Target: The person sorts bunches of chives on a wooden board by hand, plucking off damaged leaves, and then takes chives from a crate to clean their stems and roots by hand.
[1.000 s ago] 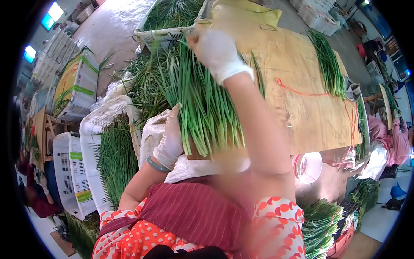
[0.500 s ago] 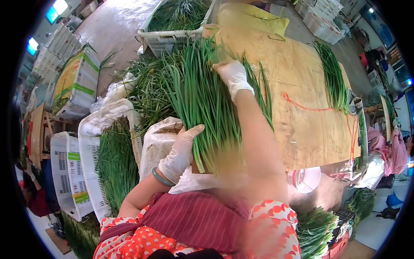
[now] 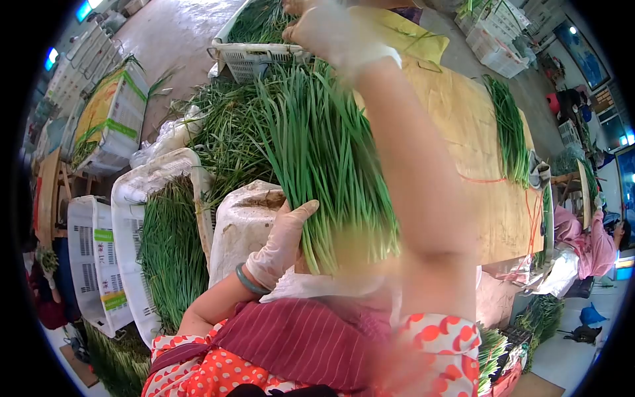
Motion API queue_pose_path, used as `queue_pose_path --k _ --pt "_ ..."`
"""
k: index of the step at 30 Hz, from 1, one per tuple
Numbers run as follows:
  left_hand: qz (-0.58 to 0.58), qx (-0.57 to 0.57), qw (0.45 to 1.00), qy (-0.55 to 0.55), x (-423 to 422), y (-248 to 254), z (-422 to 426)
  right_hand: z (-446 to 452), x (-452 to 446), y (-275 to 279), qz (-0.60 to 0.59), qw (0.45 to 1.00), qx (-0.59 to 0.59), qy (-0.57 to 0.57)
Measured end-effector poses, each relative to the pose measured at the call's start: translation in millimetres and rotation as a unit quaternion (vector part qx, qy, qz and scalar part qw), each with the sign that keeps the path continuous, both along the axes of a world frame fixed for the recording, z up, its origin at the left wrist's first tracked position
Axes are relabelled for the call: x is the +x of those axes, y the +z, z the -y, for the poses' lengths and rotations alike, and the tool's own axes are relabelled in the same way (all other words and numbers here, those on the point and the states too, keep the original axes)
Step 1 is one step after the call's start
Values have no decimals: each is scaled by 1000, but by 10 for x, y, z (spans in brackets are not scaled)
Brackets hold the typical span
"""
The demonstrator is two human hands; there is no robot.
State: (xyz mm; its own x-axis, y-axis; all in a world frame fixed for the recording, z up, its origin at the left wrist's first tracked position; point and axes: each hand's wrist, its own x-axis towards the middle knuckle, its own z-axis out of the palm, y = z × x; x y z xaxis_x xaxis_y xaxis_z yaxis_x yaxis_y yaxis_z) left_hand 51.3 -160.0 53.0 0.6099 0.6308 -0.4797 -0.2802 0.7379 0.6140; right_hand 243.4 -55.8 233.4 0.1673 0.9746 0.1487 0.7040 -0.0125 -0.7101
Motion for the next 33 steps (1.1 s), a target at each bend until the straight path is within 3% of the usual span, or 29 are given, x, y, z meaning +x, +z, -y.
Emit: queue_pose_path --k 4,5,6,8,10,14,16,18,20,22,26,28,30,32,33 --pt "-6 49 999 -8 2 -98 -57 105 -128 -23 99 993 63 -34" --pt "-16 68 997 -15 12 -130 -41 195 5 -290 -93 991 82 -43" --pt "-21 89 996 -12 -7 -10 -35 430 87 -355 -99 991 70 -64" --pt "-3 45 999 -21 -15 -76 -40 995 290 -426 132 980 -6 -152" --pt "7 40 999 -9 5 -131 -27 1651 407 -573 90 973 -26 -212" --pt "-7 19 1000 17 18 -138 -22 2917 409 -841 -122 937 -63 -322" --pt "-18 12 1000 16 9 -106 -13 3512 454 -1200 -94 928 -83 -352" --pt "-17 1 1000 -4 -6 -144 -38 3763 188 -1297 90 899 -205 -377" --pt "-19 13 1000 -8 -15 -233 -63 3856 -31 -1521 133 914 -106 -368" --pt "-9 -26 999 -15 -18 -252 -85 3897 -82 -1819 155 914 -82 -366" --pt "-19 -49 998 -17 -10 -208 -82 3904 -78 -1429 52 913 -181 -361" --pt "-21 -47 998 -25 -10 -234 -99 3937 -34 -979 -25 914 -106 -391" --pt "-24 -46 998 -34 -14 -297 -126 3856 -89 -615 -84 930 43 -355" --pt "-13 -64 997 -49 -6 -348 -142 3699 -153 -367 -78 915 175 -355" --pt "-13 -62 997 -51 1 -318 -129 3568 -222 -300 -78 914 178 -357"
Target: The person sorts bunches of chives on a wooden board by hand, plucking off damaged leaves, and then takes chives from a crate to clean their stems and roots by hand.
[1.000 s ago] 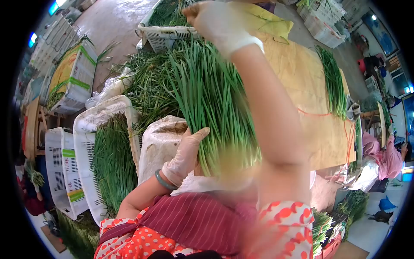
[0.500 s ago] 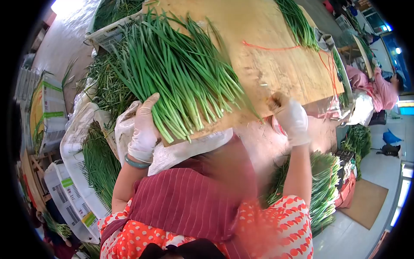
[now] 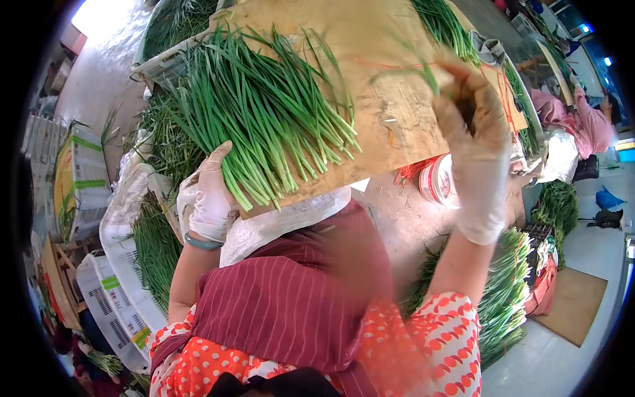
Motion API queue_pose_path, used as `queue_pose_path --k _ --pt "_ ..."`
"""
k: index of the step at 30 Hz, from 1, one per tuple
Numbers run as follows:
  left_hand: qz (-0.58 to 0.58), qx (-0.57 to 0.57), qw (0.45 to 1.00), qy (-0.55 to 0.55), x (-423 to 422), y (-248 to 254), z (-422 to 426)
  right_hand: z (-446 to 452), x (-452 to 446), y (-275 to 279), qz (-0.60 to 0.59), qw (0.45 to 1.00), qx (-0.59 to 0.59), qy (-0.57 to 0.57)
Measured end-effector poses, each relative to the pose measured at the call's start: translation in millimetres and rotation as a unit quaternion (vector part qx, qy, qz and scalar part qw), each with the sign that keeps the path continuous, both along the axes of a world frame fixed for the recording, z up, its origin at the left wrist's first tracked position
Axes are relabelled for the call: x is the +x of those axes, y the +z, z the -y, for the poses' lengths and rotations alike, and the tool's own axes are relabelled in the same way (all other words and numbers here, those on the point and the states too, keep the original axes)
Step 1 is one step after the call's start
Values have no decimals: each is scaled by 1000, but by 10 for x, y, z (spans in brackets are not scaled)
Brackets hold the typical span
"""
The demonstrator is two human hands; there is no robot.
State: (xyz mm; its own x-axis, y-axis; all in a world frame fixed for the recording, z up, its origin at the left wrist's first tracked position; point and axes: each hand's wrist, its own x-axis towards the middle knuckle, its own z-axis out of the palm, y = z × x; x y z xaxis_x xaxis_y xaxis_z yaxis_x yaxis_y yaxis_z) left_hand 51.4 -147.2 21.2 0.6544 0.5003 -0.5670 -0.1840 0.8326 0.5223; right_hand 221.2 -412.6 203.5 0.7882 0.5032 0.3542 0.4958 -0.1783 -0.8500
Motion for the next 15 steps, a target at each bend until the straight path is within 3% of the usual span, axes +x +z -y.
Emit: queue_pose_path --k 2,5,8,10,15 --pt "-5 43 999 32 9 80 37 -309 -143 65 89 987 125 -49" --pt "1 36 999 27 22 117 53 -629 -96 -30 161 969 185 -34" --pt "9 41 999 20 9 192 82 -841 -158 186 185 958 207 -71" --pt "-22 37 999 29 22 206 89 -954 -208 637 199 955 210 -66" --pt "5 77 997 24 1 232 114 -1529 88 1072 212 963 133 97"
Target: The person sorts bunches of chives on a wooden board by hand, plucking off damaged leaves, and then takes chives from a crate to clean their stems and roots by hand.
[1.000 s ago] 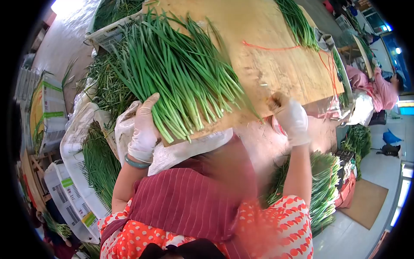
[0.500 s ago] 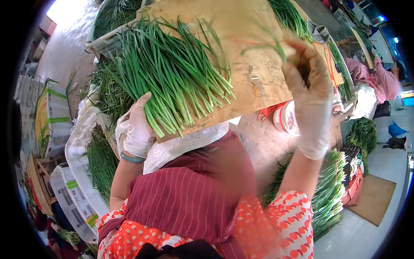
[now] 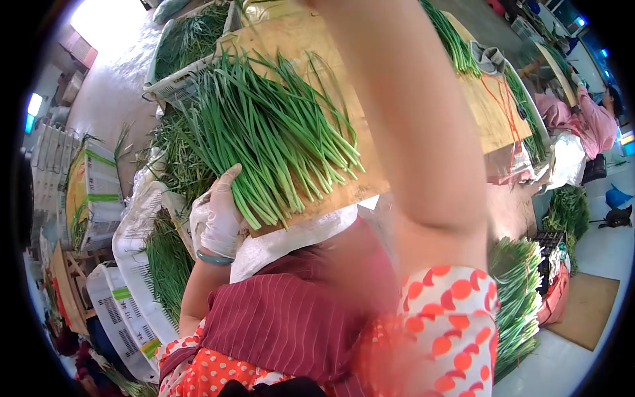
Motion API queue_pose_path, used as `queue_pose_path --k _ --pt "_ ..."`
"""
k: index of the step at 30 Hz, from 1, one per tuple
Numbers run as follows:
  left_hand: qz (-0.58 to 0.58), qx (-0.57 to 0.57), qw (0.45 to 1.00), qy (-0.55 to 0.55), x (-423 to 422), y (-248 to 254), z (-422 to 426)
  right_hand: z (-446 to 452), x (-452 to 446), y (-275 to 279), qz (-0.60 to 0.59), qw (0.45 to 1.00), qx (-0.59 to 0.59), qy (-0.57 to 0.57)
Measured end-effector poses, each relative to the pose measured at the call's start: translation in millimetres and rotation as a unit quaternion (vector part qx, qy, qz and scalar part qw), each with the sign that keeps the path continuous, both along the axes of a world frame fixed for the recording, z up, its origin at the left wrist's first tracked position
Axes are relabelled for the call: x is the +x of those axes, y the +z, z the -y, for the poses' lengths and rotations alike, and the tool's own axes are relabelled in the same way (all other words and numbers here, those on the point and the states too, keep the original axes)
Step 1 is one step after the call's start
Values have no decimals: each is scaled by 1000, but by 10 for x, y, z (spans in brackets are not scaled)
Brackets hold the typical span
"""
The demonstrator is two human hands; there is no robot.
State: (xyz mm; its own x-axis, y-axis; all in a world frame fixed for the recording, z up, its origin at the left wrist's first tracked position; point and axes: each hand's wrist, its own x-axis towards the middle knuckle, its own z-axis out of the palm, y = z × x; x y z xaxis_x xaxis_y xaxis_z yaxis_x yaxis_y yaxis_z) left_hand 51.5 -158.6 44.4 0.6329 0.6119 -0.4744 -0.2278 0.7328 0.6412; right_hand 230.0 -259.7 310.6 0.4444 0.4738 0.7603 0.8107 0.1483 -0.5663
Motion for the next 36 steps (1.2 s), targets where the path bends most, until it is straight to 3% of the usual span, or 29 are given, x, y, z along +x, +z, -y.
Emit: queue_pose_path --k 5,7,8,9,10,12,14,15,17,19,21,22,24,28,29,30,31,32,33,35,36 --pt "-11 21 1000 7 -26 47 28 -383 177 -155 2 985 -120 120" --pt "-14 -24 999 16 -13 41 10 -300 70 -528 22 995 -54 80" --pt "-15 -26 999 17 -17 27 -4 -229 -118 -748 8 999 -19 -35" --pt "-3 -46 999 9 -19 3 -22 -195 -137 -1250 23 999 -9 -37" --pt "7 -67 998 -1 -23 -27 -27 -83 -302 -1663 -77 995 -63 -8" --pt "-8 -42 999 11 -31 -52 4 250 -542 -2158 -79 956 -283 -5" --pt "3 -35 999 -20 -36 54 33 517 -436 -2371 -103 964 -246 -14" --pt "16 -27 999 -27 -19 84 55 707 -355 -2414 -119 971 -207 -6" --pt "15 -83 995 -51 -22 -25 -19 1039 53 -2379 -115 966 -200 -116" --pt "15 -95 993 -68 -12 -24 -13 1269 226 -2159 -130 894 -336 -266" --pt "-12 -71 997 -24 -8 1 3 1543 651 -2647 -16 877 -399 -268" --pt "-12 -69 997 -20 -7 -14 -10 1559 668 -2643 -15 879 -398 -264" --pt "0 -75 997 -23 -19 -105 -58 1513 674 -2613 -115 836 -471 -256" --pt "-15 -45 999 0 2 -193 -107 1026 574 -2077 1 761 -607 -231" --pt "-15 -46 999 3 3 -171 -96 853 486 -1925 -116 878 -452 -109" --pt "-16 -43 999 7 16 -132 -76 654 375 -1795 -225 937 -266 19" --pt "-9 -49 999 6 26 -90 -51 380 175 -1706 -308 939 -118 99" --pt "-2 -56 998 6 16 -68 -46 182 15 -1666 -382 907 33 176" --pt "19 -73 997 -4 17 -93 -63 125 -18 -1725 -384 905 33 182" --pt "11 -51 999 0 12 -59 -39 29 -63 -1881 -144 959 -201 136" --pt "5 -31 1000 0 14 -29 -31 49 -160 -1837 -20 940 -335 58"
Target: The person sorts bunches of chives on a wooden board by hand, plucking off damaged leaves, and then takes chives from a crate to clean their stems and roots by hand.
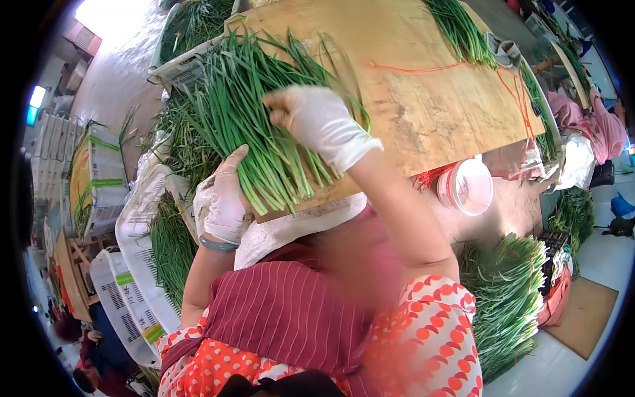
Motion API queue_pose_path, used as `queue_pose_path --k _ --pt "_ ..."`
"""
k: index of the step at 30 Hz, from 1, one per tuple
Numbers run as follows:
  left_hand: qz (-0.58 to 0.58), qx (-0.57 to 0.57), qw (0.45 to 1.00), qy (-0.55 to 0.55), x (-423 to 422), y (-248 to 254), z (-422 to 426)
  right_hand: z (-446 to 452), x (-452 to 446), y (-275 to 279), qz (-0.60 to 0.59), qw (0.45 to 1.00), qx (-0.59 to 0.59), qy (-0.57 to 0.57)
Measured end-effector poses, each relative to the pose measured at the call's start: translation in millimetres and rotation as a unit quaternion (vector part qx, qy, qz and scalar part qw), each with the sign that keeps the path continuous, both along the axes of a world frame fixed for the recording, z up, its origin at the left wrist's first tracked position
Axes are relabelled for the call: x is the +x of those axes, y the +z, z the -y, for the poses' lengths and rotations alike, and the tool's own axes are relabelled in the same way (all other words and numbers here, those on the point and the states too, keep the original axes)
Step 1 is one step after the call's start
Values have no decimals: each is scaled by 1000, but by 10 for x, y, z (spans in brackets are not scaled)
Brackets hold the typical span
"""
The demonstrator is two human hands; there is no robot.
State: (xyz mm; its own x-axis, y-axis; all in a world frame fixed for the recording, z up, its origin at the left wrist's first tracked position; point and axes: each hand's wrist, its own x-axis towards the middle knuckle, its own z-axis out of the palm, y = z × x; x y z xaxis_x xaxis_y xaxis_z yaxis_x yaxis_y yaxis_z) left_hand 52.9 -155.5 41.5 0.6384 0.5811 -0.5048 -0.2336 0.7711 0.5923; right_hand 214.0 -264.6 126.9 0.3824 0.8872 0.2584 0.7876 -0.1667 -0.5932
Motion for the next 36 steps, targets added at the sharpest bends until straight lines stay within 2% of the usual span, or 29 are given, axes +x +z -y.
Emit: queue_pose_path --k 2,5,8,10,12,13,14,16,18,20,24,26,28,30,32,34,36 --pt "6 -4 1000 2 3 -52 -36 46 -93 -111 46 985 -165 -11" --pt "-5 -13 1000 23 32 -6 -14 58 -175 -321 35 989 -132 -57" --pt "15 -21 1000 11 73 72 -12 108 -334 -251 19 995 -82 -48" --pt "18 -37 999 -12 85 140 -2 127 -460 -173 29 997 -66 -23" --pt "4 52 999 11 124 188 56 153 -569 -122 87 990 -63 95" --pt "-27 80 996 3 130 214 67 196 -585 -104 129 978 -116 112" --pt "-28 79 996 4 129 187 59 254 -594 -11 128 978 -116 114" --pt "-57 89 994 20 137 111 49 388 -572 332 149 969 -164 111" --pt "-46 99 994 23 125 110 63 518 -498 661 195 971 -121 66" --pt "-57 58 996 34 116 119 65 555 -413 913 194 975 -97 42" --pt "-73 45 995 44 98 72 25 487 -262 1192 211 977 -26 -27" --pt "-15 -14 999 30 62 55 6 333 -134 1329 182 983 -18 -30" --pt "11 -10 1000 1 25 -3 -16 161 -19 1458 130 991 8 -31" --pt "49 -54 997 -15 30 -47 -53 44 20 1472 105 994 12 -27" --pt "31 -77 996 -9 30 29 -27 -100 30 1489 96 995 8 -8" --pt "-35 -24 999 7 31 82 2 -296 -19 1536 100 995 0 22" --pt "-33 -21 999 6 34 84 10 -518 -110 1624 112 992 -3 59"
